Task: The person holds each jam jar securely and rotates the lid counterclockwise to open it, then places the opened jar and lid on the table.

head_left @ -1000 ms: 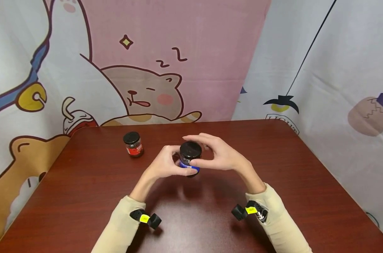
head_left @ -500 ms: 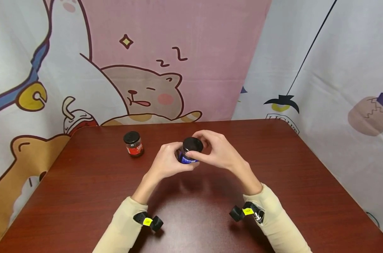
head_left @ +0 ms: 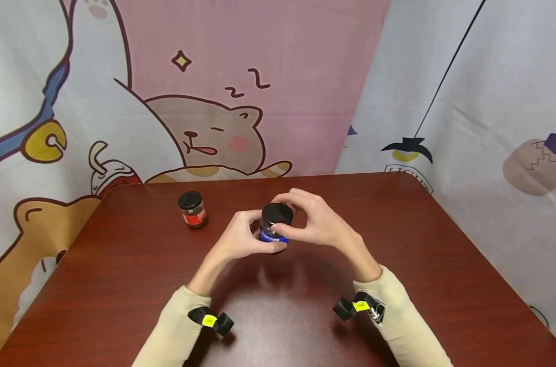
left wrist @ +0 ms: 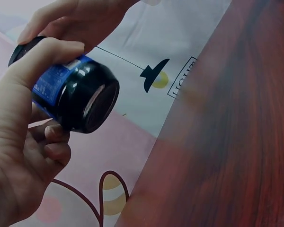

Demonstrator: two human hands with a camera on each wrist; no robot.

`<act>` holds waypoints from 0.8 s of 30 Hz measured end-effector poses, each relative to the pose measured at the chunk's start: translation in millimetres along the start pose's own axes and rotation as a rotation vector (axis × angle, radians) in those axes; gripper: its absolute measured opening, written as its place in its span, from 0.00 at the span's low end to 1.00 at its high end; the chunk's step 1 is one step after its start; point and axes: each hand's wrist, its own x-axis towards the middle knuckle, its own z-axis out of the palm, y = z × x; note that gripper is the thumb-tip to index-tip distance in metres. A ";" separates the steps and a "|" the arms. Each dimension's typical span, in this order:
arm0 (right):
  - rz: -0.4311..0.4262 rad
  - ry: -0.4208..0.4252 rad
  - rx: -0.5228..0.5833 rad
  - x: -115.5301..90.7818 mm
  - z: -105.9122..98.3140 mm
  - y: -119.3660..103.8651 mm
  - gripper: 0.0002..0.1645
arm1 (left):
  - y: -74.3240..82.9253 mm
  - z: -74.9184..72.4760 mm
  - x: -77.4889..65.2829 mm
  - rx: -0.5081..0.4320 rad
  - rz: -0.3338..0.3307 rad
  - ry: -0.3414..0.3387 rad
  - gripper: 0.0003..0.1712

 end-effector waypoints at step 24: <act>0.114 0.043 -0.232 -2.4 3.4 -0.3 0.33 | -30.7 10.6 7.0 0.379 0.079 0.203 0.22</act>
